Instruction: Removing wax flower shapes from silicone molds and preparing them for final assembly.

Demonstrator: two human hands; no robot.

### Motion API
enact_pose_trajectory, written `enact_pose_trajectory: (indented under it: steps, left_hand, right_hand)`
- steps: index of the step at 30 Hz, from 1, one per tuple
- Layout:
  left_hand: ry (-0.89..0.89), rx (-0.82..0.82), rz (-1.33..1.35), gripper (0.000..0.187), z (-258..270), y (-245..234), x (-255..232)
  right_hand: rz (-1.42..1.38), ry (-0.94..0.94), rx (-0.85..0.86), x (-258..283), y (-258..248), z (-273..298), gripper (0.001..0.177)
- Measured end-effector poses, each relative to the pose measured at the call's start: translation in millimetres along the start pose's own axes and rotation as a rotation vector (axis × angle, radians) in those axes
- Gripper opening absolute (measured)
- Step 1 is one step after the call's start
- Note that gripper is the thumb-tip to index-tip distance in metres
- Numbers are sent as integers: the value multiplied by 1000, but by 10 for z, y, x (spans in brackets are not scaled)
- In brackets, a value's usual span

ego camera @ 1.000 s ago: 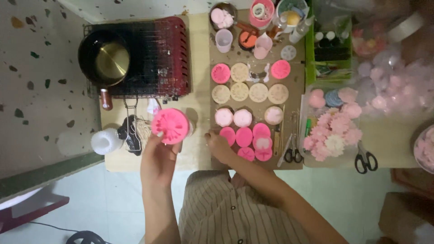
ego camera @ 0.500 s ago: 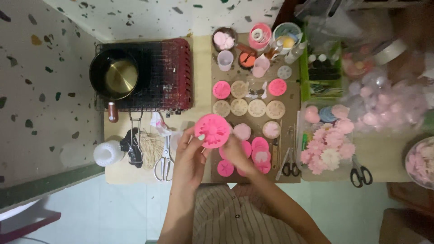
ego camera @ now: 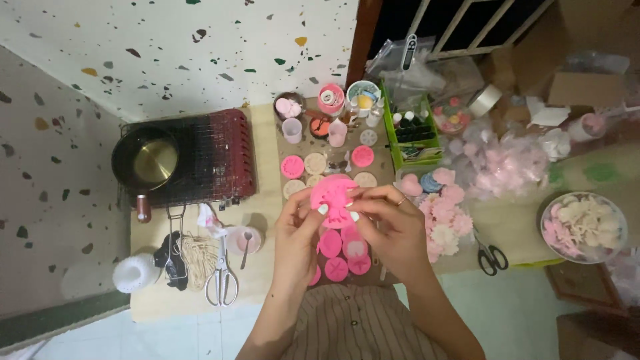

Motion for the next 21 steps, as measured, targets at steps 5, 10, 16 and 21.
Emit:
enact_pose_trajectory:
  steps: [5,10,16,21]
  left_hand:
    - [-31,143,-17,36,91,192,8]
    - [-26,191,-37,33,154,257,40]
    - [38,191,-167,31,189,368,-99]
    - [54,183,-217,30,241,375,-124]
  right_hand:
    - [168,-19,-80,91,-112,51,22]
    - [254,-136,-42,226,-126,110,24]
    - [92,-7,-117,155,-179,77,39]
    - [155,-5,-116,140,-183,117,48]
Point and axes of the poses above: each hand's wrist, its own z-axis away from the middle knuckle, its own y-axis out of the palm, x = y × z, the point moved 8 cm from there along -z, towards the middle knuckle, and after that the axes turned 7 degrees about -z, right-handed, at the moved point
